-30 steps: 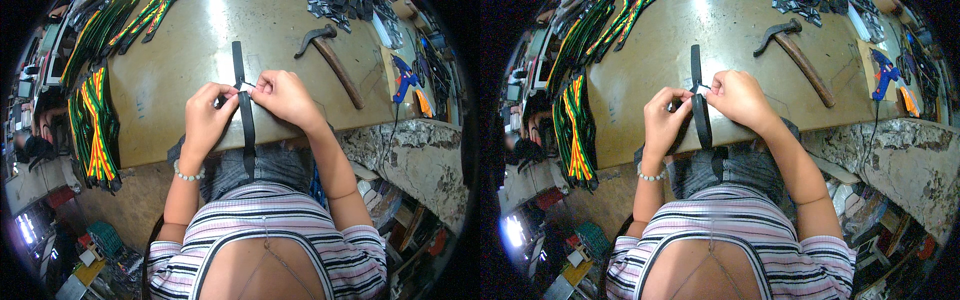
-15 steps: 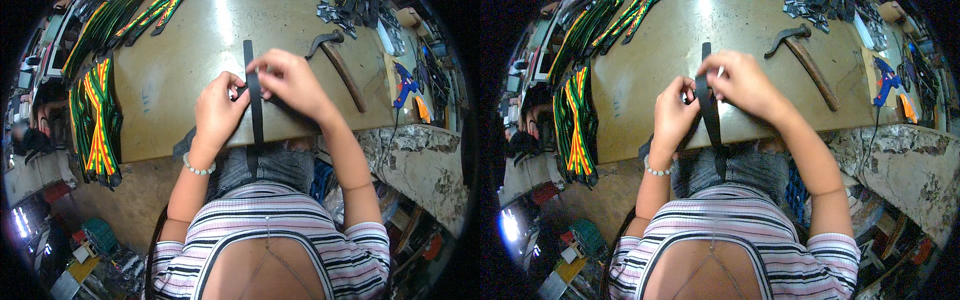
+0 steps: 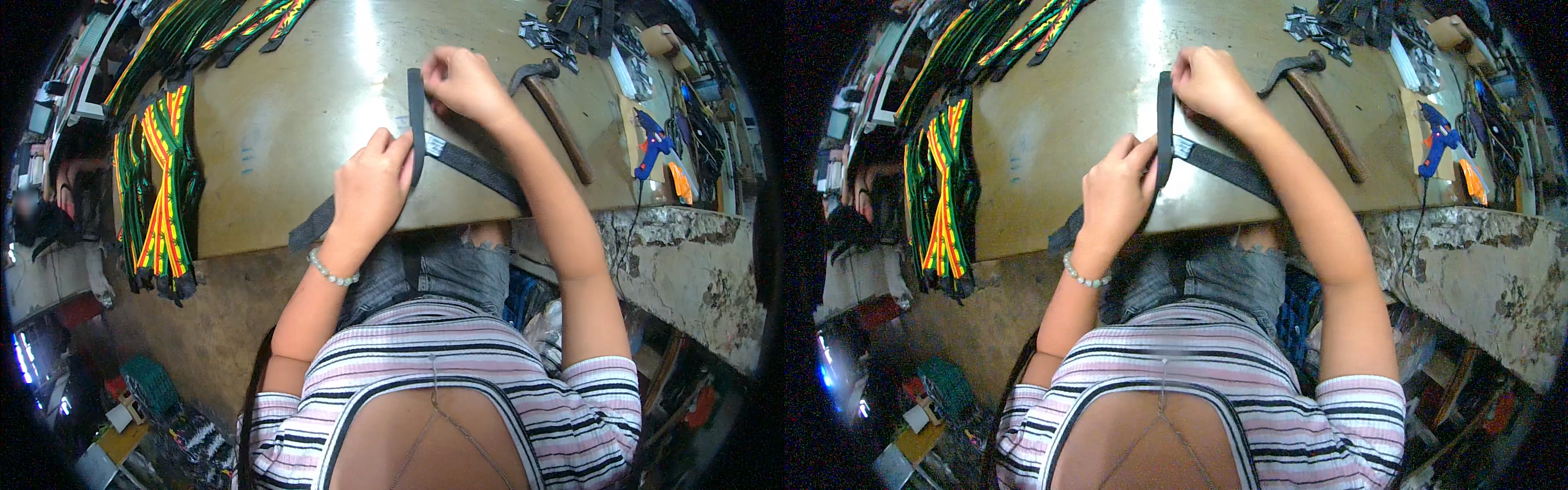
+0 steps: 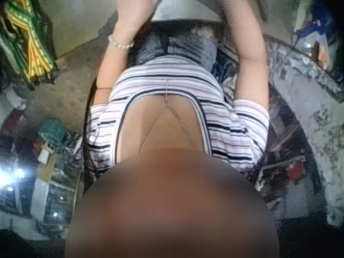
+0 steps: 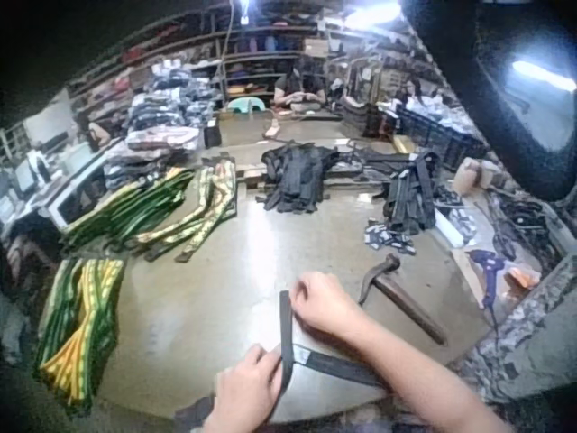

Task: The person assembles a strap by applying hot glue to a black webbing strip and attaching a colorful patterned fabric strip. They then place a small white rectangular piece over the joint and press it down. This process is repeated multiple times to create a series of connected strap segments.

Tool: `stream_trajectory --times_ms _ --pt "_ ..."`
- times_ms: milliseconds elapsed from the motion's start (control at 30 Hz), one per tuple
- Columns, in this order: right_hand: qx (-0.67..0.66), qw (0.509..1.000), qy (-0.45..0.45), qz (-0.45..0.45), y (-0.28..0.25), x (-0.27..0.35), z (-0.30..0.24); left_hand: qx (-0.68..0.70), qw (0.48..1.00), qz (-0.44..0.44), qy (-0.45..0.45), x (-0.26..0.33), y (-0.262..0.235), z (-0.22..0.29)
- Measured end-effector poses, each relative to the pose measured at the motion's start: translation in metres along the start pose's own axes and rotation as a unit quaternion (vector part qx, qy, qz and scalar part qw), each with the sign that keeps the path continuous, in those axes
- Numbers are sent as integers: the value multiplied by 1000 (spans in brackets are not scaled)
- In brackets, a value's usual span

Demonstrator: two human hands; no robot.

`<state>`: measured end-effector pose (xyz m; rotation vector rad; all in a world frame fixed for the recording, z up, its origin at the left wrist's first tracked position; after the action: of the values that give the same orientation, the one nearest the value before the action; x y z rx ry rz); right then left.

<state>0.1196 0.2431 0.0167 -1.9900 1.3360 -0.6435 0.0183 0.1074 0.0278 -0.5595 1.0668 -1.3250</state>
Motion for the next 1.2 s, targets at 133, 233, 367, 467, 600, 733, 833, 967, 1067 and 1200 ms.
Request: stream_trajectory --times_ms 133,233,367,467,600,733,833,967,1067,1200 --pt "130 933 -94 323 -65 65 8 3 1000 -5 1 9 -9 -1" --pt "367 835 58 406 -103 124 56 33 999 10 -11 16 -14 -7" --pt "275 920 170 223 -112 127 78 113 989 19 -91 14 -5 -34" --pt "-94 947 247 181 -78 161 59 171 973 94 -122 17 -13 -46" --pt "151 986 -49 45 -6 173 -32 250 948 124 -152 20 -15 -56" --pt "65 989 49 124 -24 172 -22 293 935 124 -155 21 -13 -59" --pt "70 995 29 62 -14 162 -37 303 934 122 -146 18 -12 -59" --pt "114 990 68 45 -8 154 -13 237 958 109 -115 15 -18 -46" --pt "125 970 11 208 -46 154 15 106 987 61 -103 16 -16 -26" --pt "264 915 54 300 -88 148 51 -27 996 48 -64 14 -14 1"
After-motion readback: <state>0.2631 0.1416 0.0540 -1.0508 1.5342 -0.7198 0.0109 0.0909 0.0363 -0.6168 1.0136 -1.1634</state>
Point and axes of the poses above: each hand's wrist, its own x-axis away from the middle knuckle, its own y-axis out of the palm, z = x × y, the point moved 10 cm from there along -x, towards the middle knuckle, and after that the axes turned 5 degrees about y, right-handed, at the moved point
